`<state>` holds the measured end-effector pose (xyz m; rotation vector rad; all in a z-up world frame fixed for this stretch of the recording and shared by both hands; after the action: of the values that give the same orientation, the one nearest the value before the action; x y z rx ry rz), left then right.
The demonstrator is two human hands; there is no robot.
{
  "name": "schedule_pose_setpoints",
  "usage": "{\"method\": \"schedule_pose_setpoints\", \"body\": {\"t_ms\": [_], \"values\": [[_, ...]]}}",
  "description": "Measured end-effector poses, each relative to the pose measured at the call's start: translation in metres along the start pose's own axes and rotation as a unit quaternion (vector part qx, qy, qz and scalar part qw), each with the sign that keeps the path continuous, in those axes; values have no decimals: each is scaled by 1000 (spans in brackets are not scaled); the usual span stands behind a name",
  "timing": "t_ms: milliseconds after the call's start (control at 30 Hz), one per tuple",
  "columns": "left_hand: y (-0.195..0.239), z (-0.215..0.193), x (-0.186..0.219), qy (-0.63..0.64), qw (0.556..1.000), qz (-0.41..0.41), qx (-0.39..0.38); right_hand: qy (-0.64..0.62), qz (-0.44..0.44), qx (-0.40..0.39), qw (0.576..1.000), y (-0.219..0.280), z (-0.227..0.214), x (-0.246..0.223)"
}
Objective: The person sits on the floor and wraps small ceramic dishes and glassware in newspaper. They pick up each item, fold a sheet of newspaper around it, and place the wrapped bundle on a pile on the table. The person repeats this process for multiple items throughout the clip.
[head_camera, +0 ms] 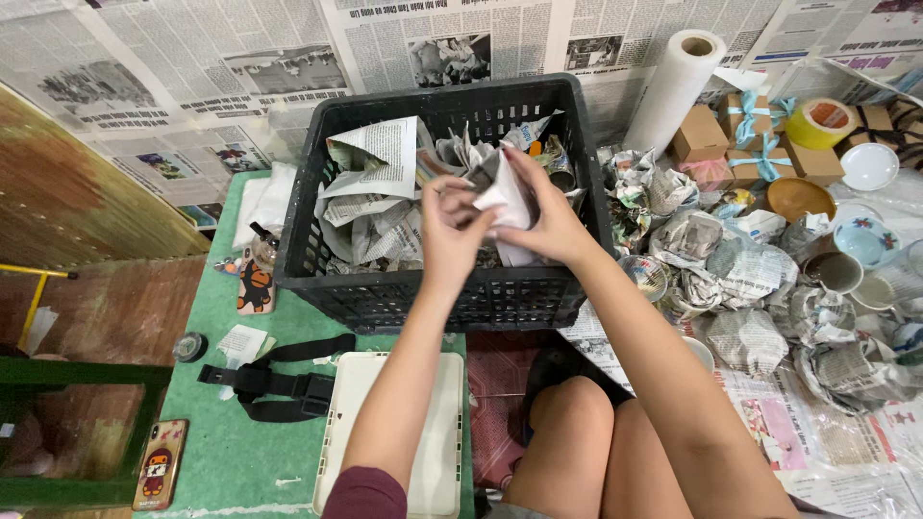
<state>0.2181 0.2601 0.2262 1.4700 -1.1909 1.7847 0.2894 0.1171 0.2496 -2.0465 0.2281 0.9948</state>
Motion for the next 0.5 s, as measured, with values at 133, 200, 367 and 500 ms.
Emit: {"method": "schedule_pose_setpoints", "body": {"t_ms": [133, 200, 367, 500], "values": [[25, 29, 23, 60, 989, 108, -75, -68, 45, 99, 992, 34, -20, 10], [40, 41, 32, 42, 985, 126, -111, -168, 77, 228, 956, 65, -39, 20], [90, 69, 74, -179, 932, 272, -158, -436, 152, 431, 775, 149, -63, 30], [134, 100, 85, -253, 881, 353, -189, -515, 187, 447, 707, 199, -60, 6]]}}
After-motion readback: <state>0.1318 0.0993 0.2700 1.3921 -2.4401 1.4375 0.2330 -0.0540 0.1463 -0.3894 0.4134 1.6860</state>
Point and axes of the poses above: each hand's wrist, its own y-axis away from the middle knuckle, its own z-axis out of the palm, x = y × z, the point moved 8 cm from there along -y, towards the middle knuckle, and after that the axes turned 5 degrees about -y, right-handed, at the moved point
